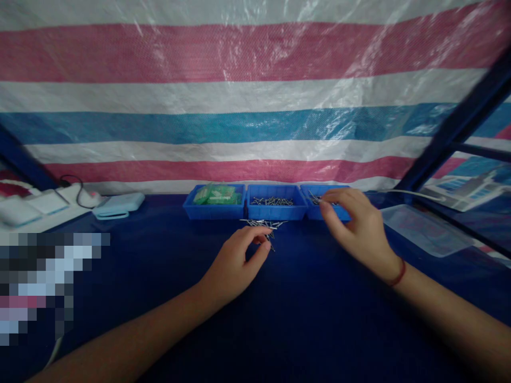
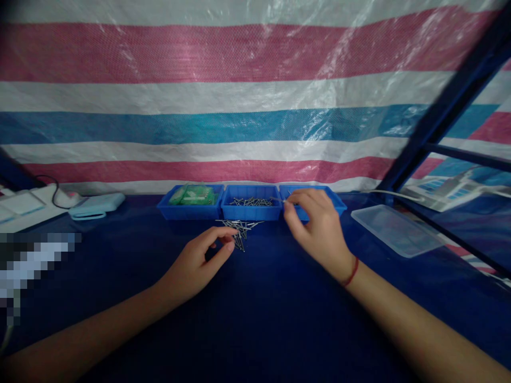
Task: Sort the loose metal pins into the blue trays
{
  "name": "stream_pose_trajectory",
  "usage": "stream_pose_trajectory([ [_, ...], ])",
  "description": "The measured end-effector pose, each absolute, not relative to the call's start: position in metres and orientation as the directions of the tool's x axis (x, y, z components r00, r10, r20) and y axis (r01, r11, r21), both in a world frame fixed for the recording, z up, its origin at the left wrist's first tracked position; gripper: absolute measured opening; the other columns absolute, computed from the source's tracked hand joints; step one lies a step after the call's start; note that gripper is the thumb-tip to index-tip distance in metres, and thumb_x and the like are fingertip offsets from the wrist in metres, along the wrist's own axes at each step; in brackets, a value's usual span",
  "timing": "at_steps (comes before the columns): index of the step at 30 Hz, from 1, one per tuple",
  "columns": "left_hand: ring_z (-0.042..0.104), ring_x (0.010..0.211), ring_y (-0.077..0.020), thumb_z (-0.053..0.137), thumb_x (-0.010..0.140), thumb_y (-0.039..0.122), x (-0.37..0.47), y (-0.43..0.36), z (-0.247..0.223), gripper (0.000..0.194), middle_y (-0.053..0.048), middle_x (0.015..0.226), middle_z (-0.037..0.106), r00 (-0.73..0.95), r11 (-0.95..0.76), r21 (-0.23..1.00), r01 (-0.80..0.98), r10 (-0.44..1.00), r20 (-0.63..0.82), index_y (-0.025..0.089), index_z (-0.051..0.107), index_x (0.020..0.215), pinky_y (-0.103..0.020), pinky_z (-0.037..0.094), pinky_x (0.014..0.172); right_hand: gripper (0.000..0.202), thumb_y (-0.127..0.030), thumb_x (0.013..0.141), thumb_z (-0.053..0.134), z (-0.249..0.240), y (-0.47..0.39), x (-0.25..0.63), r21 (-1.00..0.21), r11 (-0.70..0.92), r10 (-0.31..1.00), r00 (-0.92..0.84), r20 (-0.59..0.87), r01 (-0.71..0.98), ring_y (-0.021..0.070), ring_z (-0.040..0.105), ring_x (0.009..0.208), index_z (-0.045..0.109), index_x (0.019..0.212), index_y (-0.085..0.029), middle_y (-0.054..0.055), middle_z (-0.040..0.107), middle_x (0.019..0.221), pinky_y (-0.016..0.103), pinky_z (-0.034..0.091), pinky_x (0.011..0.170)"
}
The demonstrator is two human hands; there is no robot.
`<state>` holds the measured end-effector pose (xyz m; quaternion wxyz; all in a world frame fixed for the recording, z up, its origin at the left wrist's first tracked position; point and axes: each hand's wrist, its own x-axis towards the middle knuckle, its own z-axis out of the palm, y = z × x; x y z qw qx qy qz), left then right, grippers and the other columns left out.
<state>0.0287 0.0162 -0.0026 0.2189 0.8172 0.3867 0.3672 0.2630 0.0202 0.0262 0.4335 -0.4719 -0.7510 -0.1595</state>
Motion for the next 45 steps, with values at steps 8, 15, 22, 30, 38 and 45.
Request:
stream_pose_trajectory([
  [8,0.053,0.103,-0.0224,0.045,0.088,0.017,0.015,0.037,-0.007,0.026,-0.006,0.113,0.059,0.576,-0.711,0.276,0.646,0.692,0.435,0.022,0.058,0.11,-0.043,0.042,0.088,0.022,-0.035,0.081,0.053,0.001,0.055,0.312,-0.072,0.054,0.631,0.021,0.775,0.996,0.0307,0.052,0.091,0.066,0.087,-0.018,0.012,0.063,0.093,0.043,0.041,0.072],
  [15,0.053,0.1,-0.022,0.051,0.087,0.025,0.012,0.044,-0.013,0.018,-0.004,0.111,0.06,0.585,-0.686,0.238,0.687,0.717,0.379,0.022,0.064,0.1,-0.04,0.042,0.086,0.019,-0.031,0.083,0.052,0.002,0.039,0.277,-0.067,0.343,0.664,-0.192,0.723,0.937,0.0275,0.052,0.097,0.065,0.089,-0.018,0.01,0.061,0.097,0.046,0.04,0.085],
  [22,0.053,0.092,-0.0208,0.051,0.087,0.024,0.013,0.042,-0.009,0.011,-0.003,0.099,0.061,0.592,-0.682,0.28,0.675,0.728,0.347,0.02,0.062,0.09,-0.037,0.041,0.081,0.015,-0.023,0.082,0.053,0.0,0.015,0.241,-0.16,0.563,0.699,-0.363,0.616,0.811,0.0251,0.051,0.097,0.063,0.092,-0.019,0.009,0.06,0.1,0.045,0.043,0.085],
  [30,0.053,0.088,-0.02,0.048,0.088,0.023,0.018,0.036,-0.004,0.01,-0.002,0.09,0.061,0.524,-0.658,0.399,0.638,0.751,0.401,0.019,0.057,0.085,-0.035,0.039,0.079,0.014,-0.02,0.082,0.056,-0.001,0.007,0.229,-0.39,0.577,0.771,-0.322,0.549,0.717,0.0226,0.055,0.094,0.063,0.094,-0.022,0.006,0.064,0.096,0.044,0.045,0.083],
  [38,0.054,0.075,-0.0149,0.048,0.088,0.022,0.032,0.01,0.001,0.008,-0.001,0.083,0.059,0.43,-0.538,0.728,0.424,0.827,0.361,0.019,0.055,0.085,-0.028,0.043,0.071,0.008,-0.025,0.082,0.06,0.005,-0.01,0.212,-0.702,0.569,0.812,-0.162,0.56,0.429,0.015,0.061,0.079,0.064,0.089,-0.022,0.003,0.066,0.087,0.029,0.051,0.069],
  [45,0.055,0.076,-0.0148,0.051,0.087,0.024,0.033,0.009,0.0,0.008,-0.002,0.087,0.061,0.454,-0.556,0.737,0.386,0.809,0.373,0.02,0.057,0.092,-0.028,0.044,0.071,0.007,-0.025,0.083,0.058,0.006,-0.011,0.212,-0.71,0.573,0.813,-0.175,0.555,0.409,0.0158,0.062,0.078,0.064,0.085,-0.022,0.003,0.067,0.084,0.031,0.051,0.069],
])
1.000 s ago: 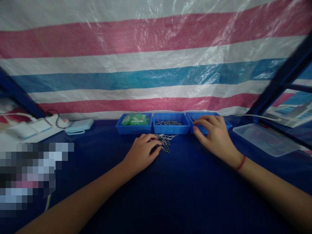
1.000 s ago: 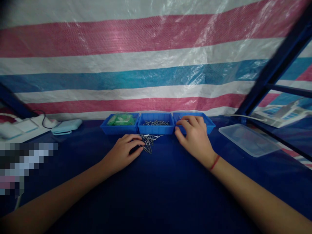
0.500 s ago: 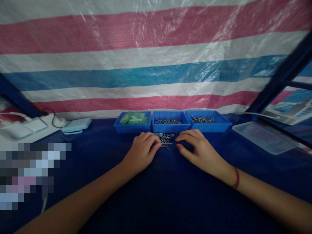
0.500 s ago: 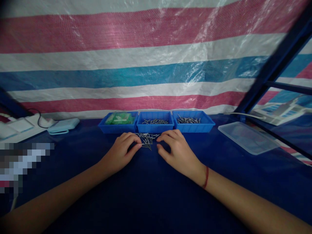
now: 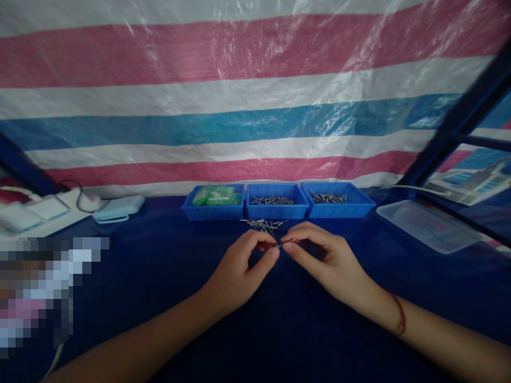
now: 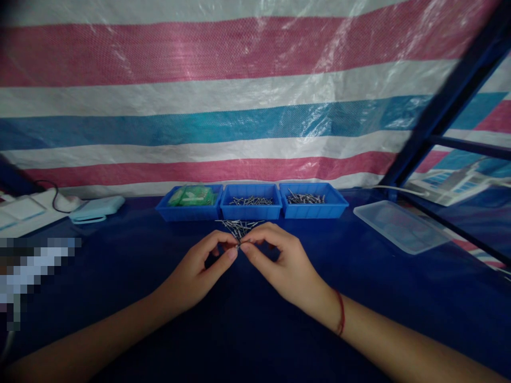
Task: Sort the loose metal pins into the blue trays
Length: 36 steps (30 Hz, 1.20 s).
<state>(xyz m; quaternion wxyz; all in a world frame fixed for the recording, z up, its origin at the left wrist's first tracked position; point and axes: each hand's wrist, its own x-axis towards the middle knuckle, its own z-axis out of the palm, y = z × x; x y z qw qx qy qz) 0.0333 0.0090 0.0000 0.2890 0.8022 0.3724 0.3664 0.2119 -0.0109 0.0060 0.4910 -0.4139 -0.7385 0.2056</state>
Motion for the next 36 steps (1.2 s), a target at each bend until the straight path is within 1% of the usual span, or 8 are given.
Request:
stream_pose_trajectory([
  [2,0.055,0.077,-0.0148,0.051,0.088,0.025,0.033,0.009,0.0,0.011,-0.002,0.089,0.061,0.475,-0.57,0.732,0.373,0.795,0.377,0.02,0.058,0.095,-0.028,0.044,0.072,0.008,-0.024,0.083,0.057,0.007,-0.012,0.211,-0.704,0.58,0.809,-0.193,0.555,0.41,0.0155,0.062,0.077,0.065,0.086,-0.022,0.003,0.066,0.083,0.03,0.051,0.069],
  [7,0.056,0.074,-0.0139,0.051,0.088,0.024,0.033,0.008,-0.001,0.009,-0.001,0.084,0.061,0.504,-0.598,0.72,0.353,0.77,0.392,0.02,0.059,0.089,-0.027,0.044,0.07,0.007,-0.021,0.082,0.059,0.009,-0.014,0.21,-0.693,0.594,0.799,-0.199,0.568,0.408,0.0148,0.061,0.075,0.065,0.085,-0.022,0.002,0.065,0.081,0.029,0.051,0.066],
  [16,0.057,0.08,-0.0144,0.055,0.084,0.019,0.033,0.008,-0.001,0.006,-0.001,0.087,0.062,0.42,-0.551,0.758,0.349,0.815,0.399,0.02,0.057,0.09,-0.028,0.044,0.073,0.008,-0.02,0.082,0.058,0.007,-0.013,0.211,-0.683,0.579,0.807,-0.189,0.56,0.446,0.0147,0.061,0.076,0.064,0.087,-0.022,0.002,0.065,0.082,0.028,0.05,0.067],
  [22,0.056,0.08,-0.0134,0.056,0.083,0.017,0.032,0.009,-0.001,0.005,-0.001,0.088,0.059,0.391,-0.601,0.734,0.316,0.788,0.476,0.019,0.056,0.088,-0.025,0.043,0.071,0.006,-0.019,0.081,0.057,0.005,-0.012,0.211,-0.665,0.559,0.816,-0.184,0.549,0.496,0.0145,0.06,0.073,0.063,0.083,-0.021,0.002,0.064,0.08,0.028,0.05,0.065],
  [28,0.055,0.078,-0.0133,0.054,0.086,0.021,0.031,0.009,-0.001,0.003,0.0,0.085,0.058,0.387,-0.6,0.72,0.35,0.792,0.472,0.019,0.054,0.088,-0.026,0.043,0.072,0.01,-0.017,0.085,0.053,0.006,-0.013,0.21,-0.562,0.668,0.74,-0.354,0.571,0.488,0.015,0.059,0.079,0.063,0.087,-0.019,0.003,0.064,0.082,0.029,0.049,0.071],
  [30,0.055,0.079,-0.0138,0.053,0.087,0.023,0.031,0.009,-0.001,0.005,0.0,0.085,0.059,0.395,-0.59,0.716,0.373,0.8,0.453,0.019,0.054,0.089,-0.027,0.043,0.073,0.011,-0.017,0.086,0.052,0.006,-0.01,0.214,-0.52,0.691,0.715,-0.366,0.596,0.503,0.0148,0.059,0.08,0.063,0.088,-0.019,0.003,0.064,0.083,0.029,0.047,0.072],
  [33,0.057,0.082,-0.0143,0.052,0.088,0.025,0.028,0.013,0.0,0.014,-0.001,0.09,0.06,0.401,-0.592,0.688,0.42,0.801,0.444,0.02,0.052,0.1,-0.028,0.044,0.075,0.01,-0.019,0.087,0.052,0.007,0.001,0.227,-0.491,0.639,0.722,-0.241,0.648,0.592,0.0153,0.059,0.08,0.062,0.086,-0.02,0.003,0.064,0.083,0.029,0.046,0.072],
  [36,0.057,0.086,-0.0162,0.049,0.089,0.022,0.021,0.023,0.0,0.016,-0.003,0.093,0.061,0.44,-0.636,0.568,0.522,0.771,0.46,0.02,0.053,0.103,-0.032,0.044,0.077,0.014,-0.026,0.086,0.052,0.009,0.02,0.249,-0.482,0.487,0.721,-0.023,0.692,0.728,0.017,0.058,0.074,0.062,0.081,-0.02,0.004,0.065,0.08,0.03,0.044,0.066],
])
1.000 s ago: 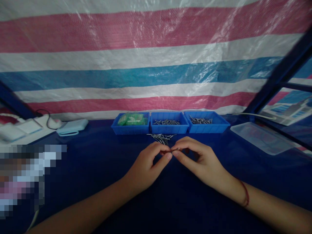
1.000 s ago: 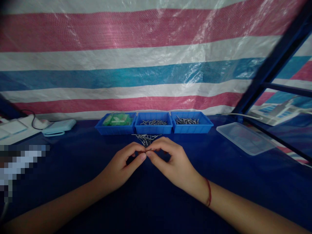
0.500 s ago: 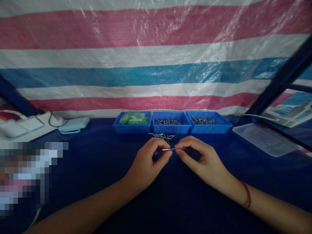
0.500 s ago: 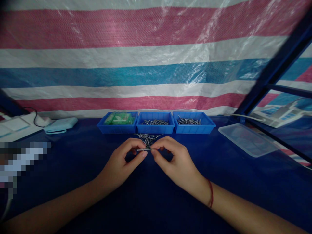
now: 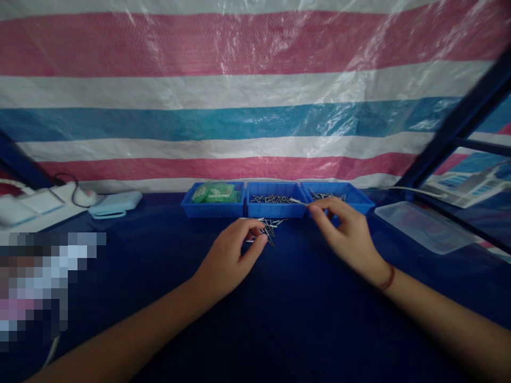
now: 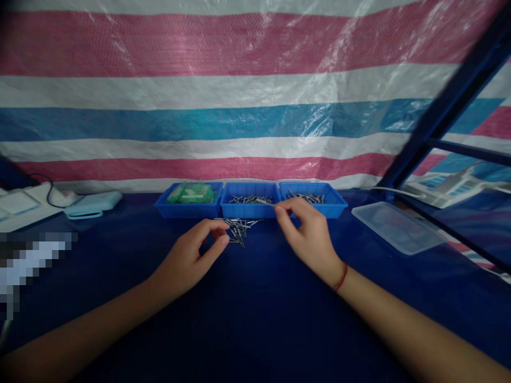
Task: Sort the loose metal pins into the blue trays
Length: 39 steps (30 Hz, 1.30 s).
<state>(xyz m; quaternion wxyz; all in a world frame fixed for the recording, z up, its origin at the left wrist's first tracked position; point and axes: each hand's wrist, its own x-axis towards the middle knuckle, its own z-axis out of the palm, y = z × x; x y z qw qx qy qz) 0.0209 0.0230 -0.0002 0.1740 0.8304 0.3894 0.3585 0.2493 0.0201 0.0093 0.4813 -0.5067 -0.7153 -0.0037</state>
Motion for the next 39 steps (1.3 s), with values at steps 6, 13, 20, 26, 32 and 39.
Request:
stream_pose_trajectory([
  [6,0.056,0.086,-0.0203,0.05,0.084,0.018,0.008,0.043,-0.002,0.009,-0.004,0.09,0.062,0.551,-0.665,0.29,0.688,0.739,0.387,0.017,0.058,0.088,-0.037,0.043,0.077,0.023,-0.031,0.085,0.049,0.012,0.047,0.296,-0.457,0.068,0.636,0.315,0.705,0.887,0.0229,0.061,0.074,0.067,0.082,-0.016,0.01,0.067,0.08,0.035,0.044,0.069],
  [13,0.056,0.083,-0.0202,0.048,0.087,0.022,0.008,0.039,-0.004,0.013,-0.004,0.09,0.061,0.617,-0.679,0.185,0.71,0.727,0.301,0.017,0.059,0.084,-0.036,0.044,0.075,0.029,-0.038,0.083,0.05,0.003,0.048,0.301,-0.176,0.006,0.682,0.125,0.72,0.984,0.0339,0.053,0.096,0.066,0.097,-0.018,0.014,0.064,0.098,0.046,0.041,0.074],
  [20,0.057,0.081,-0.0178,0.045,0.091,0.021,0.014,0.033,-0.004,0.011,-0.003,0.086,0.061,0.528,-0.663,0.428,0.615,0.748,0.402,0.017,0.054,0.087,-0.033,0.045,0.074,0.012,-0.026,0.084,0.052,0.004,0.022,0.251,-0.164,0.524,0.663,-0.28,0.694,0.836,0.0231,0.057,0.086,0.063,0.083,-0.02,0.007,0.065,0.088,0.041,0.043,0.08],
  [26,0.058,0.082,-0.0157,0.047,0.091,0.021,0.023,0.019,-0.004,0.006,-0.002,0.086,0.061,0.572,-0.738,0.525,0.424,0.668,0.477,0.018,0.052,0.089,-0.03,0.044,0.076,0.012,-0.023,0.084,0.056,0.0,-0.007,0.217,-0.418,0.657,0.716,-0.348,0.605,0.627,0.0173,0.059,0.088,0.061,0.095,-0.022,0.003,0.066,0.092,0.033,0.048,0.078],
  [32,0.058,0.082,-0.0151,0.045,0.091,0.021,0.022,0.019,-0.005,0.009,-0.004,0.087,0.061,0.624,-0.766,0.535,0.357,0.622,0.474,0.017,0.053,0.09,-0.028,0.045,0.076,0.012,-0.02,0.084,0.055,-0.002,-0.009,0.216,-0.587,0.636,0.769,-0.344,0.539,0.501,0.0133,0.061,0.08,0.062,0.094,-0.024,0.001,0.065,0.088,0.026,0.05,0.07],
  [39,0.057,0.082,-0.0153,0.044,0.092,0.025,0.022,0.017,-0.003,0.011,-0.004,0.088,0.06,0.643,-0.748,0.554,0.365,0.633,0.431,0.018,0.053,0.092,-0.028,0.045,0.077,0.01,-0.023,0.084,0.057,-0.004,-0.009,0.213,-0.649,0.616,0.787,-0.316,0.53,0.446,0.0155,0.062,0.08,0.063,0.091,-0.024,0.002,0.065,0.088,0.029,0.05,0.07],
])
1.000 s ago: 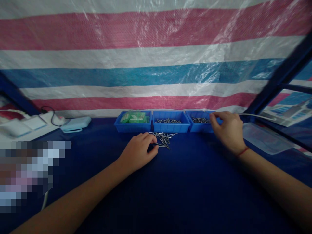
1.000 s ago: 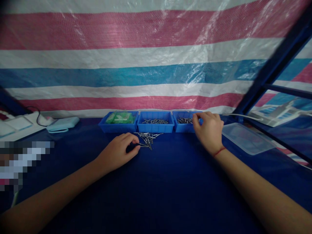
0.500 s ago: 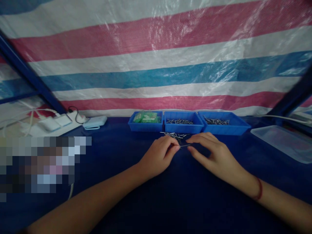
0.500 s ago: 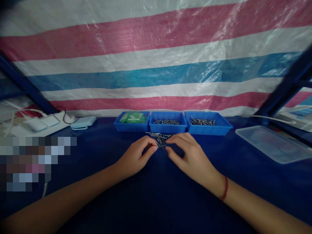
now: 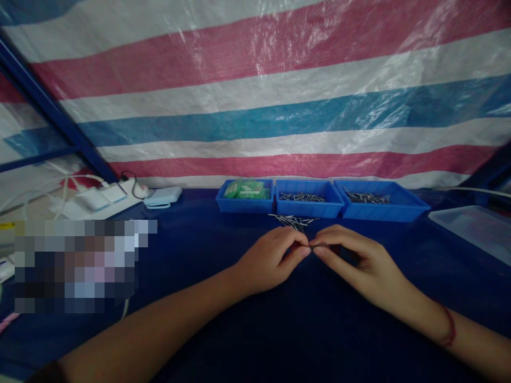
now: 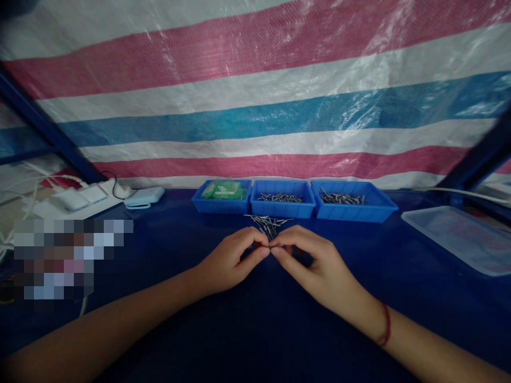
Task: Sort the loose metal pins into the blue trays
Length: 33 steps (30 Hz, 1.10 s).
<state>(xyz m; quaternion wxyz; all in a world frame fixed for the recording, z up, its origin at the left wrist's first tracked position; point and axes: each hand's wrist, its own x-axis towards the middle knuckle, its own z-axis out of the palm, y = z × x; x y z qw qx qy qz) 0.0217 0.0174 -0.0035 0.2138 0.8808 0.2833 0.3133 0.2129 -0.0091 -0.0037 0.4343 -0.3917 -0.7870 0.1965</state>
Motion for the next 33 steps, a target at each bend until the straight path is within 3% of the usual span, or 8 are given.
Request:
stream_pose_trajectory([
  [4,0.056,0.084,-0.016,0.048,0.09,0.029,0.0215,0.0157,-0.0012,0.015,-0.004,0.091,0.058,0.685,-0.746,0.561,0.359,0.619,0.385,0.018,0.052,0.099,-0.028,0.045,0.077,0.006,-0.023,0.084,0.057,-0.001,-0.0107,0.2122,-0.665,0.599,0.801,-0.319,0.507,0.447,0.016,0.061,0.075,0.063,0.085,-0.022,0.003,0.065,0.083,0.03,0.049,0.066],
  [9,0.056,0.079,-0.0138,0.046,0.092,0.025,0.0222,0.018,-0.0015,0.012,-0.003,0.087,0.058,0.696,-0.735,0.583,0.346,0.618,0.367,0.017,0.055,0.091,-0.026,0.044,0.074,0.007,-0.025,0.083,0.056,0.0007,-0.0118,0.2109,-0.68,0.578,0.816,-0.3,0.495,0.45,0.0153,0.059,0.07,0.063,0.083,-0.021,0.003,0.064,0.079,0.029,0.047,0.061],
  [23,0.055,0.075,-0.0128,0.048,0.09,0.026,0.0231,0.0174,-0.0001,0.011,-0.002,0.084,0.057,0.697,-0.734,0.588,0.34,0.617,0.367,0.017,0.054,0.089,-0.025,0.044,0.07,0.01,-0.027,0.085,0.055,0.0014,-0.0139,0.2094,-0.723,0.563,0.826,-0.292,0.482,0.401,0.0166,0.06,0.077,0.064,0.087,-0.022,0.004,0.064,0.084,0.033,0.05,0.069],
  [33,0.055,0.074,-0.0119,0.049,0.089,0.025,0.0228,0.0181,-0.0013,0.009,-0.001,0.083,0.057,0.656,-0.725,0.59,0.355,0.643,0.395,0.018,0.055,0.09,-0.025,0.044,0.069,0.008,-0.027,0.083,0.058,0.0029,-0.0138,0.208,-0.711,0.552,0.831,-0.222,0.51,0.435,0.0161,0.06,0.072,0.063,0.083,-0.022,0.003,0.065,0.079,0.029,0.048,0.061],
])
